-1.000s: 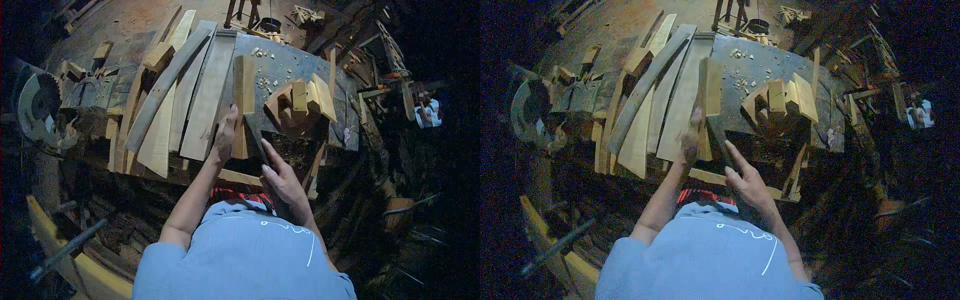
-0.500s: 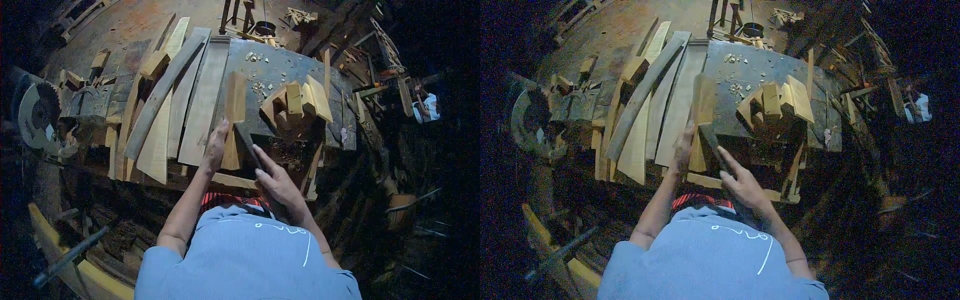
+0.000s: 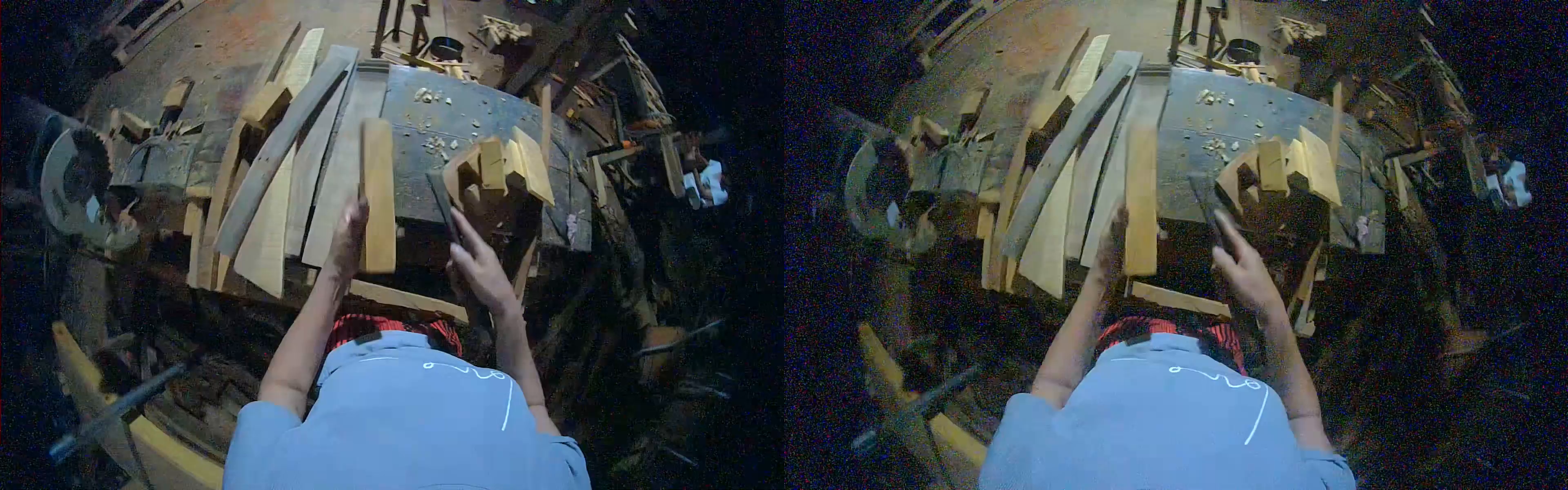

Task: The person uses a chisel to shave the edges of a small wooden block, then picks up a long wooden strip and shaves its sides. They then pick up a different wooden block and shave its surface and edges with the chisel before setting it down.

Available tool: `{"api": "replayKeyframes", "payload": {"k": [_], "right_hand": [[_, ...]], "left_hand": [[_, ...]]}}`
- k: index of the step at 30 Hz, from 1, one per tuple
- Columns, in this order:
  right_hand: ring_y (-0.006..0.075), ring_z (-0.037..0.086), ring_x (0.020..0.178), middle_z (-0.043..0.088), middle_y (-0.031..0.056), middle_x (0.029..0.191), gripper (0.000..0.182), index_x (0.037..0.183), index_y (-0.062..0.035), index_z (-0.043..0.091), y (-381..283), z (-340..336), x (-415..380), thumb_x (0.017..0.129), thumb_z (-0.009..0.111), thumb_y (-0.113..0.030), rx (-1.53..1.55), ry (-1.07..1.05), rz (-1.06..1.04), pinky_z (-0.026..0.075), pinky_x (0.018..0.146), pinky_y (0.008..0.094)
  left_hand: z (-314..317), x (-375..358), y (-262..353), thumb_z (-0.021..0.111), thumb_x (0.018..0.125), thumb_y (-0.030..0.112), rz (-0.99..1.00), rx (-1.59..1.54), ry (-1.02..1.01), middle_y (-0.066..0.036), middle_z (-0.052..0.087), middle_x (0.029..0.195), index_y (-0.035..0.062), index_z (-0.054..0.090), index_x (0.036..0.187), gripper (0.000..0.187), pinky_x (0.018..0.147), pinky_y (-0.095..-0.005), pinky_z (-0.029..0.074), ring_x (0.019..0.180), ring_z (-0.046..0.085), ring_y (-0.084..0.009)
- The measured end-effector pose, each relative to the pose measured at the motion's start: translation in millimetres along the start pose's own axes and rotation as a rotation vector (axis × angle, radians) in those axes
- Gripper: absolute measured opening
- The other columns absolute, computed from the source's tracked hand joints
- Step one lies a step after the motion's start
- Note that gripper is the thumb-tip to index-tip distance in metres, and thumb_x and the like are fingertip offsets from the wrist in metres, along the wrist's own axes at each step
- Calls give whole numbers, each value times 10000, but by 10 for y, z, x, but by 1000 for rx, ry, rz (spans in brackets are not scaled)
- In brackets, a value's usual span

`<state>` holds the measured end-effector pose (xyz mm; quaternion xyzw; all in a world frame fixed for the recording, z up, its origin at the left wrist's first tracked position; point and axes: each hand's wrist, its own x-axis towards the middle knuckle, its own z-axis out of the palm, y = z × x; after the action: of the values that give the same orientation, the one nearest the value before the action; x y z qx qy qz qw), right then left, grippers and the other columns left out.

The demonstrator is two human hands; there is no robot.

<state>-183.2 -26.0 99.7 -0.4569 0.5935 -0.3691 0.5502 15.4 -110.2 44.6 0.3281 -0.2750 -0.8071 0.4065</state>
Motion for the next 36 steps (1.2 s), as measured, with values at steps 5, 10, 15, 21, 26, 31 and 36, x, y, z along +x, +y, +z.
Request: {"api": "replayKeyframes", "payload": {"k": [5,10,15,21,26,31,36], "right_hand": [[145,527,662,581,116,852,552,1349,-204,257,-313,254,-433,839,467,-174,-192,-97,158,438,659,283],[308,594,611,577,223,688,573,1351,-249,220,-416,360,-521,837,472,-237,-402,-133,226,447,617,392],[299,585,578,566,213,647,566,1348,-248,229,-353,400,-492,837,471,-228,-425,-94,222,444,603,391],[283,562,552,548,202,625,566,1346,-250,235,-277,367,-389,832,471,-230,-336,-64,181,435,580,381],[91,453,513,475,34,592,563,1363,-218,223,-164,385,-445,853,454,-159,-315,-113,177,401,505,253],[204,532,539,563,162,681,574,1346,-252,242,-268,334,-287,823,476,-214,-201,-62,245,436,570,329],[201,566,643,572,186,1039,573,1347,-230,245,-128,327,-354,821,472,-216,-246,-65,155,445,652,312]], "left_hand": [[-3,299,278,440,792,585,147,3,71,-92,547,838,-7,454,1062,651,633,-321,508,665,586,-193],[87,471,265,302,848,582,203,-27,244,-84,539,757,25,484,990,603,624,-309,499,644,562,-185],[10,521,171,274,880,535,169,-36,121,-71,521,857,52,468,1035,544,635,-304,486,730,551,-161],[104,481,6,243,892,520,341,284,228,-89,553,870,50,473,1028,542,607,-304,478,711,559,-164],[143,369,114,255,899,501,230,205,162,-88,552,926,55,444,1079,516,691,-292,470,781,556,-153],[155,296,-38,291,899,494,281,369,144,-36,496,889,46,423,1077,500,734,-286,442,827,510,-125],[191,257,-50,307,894,498,201,207,84,-77,489,993,21,362,1180,559,773,-283,436,896,509,-145]]}}
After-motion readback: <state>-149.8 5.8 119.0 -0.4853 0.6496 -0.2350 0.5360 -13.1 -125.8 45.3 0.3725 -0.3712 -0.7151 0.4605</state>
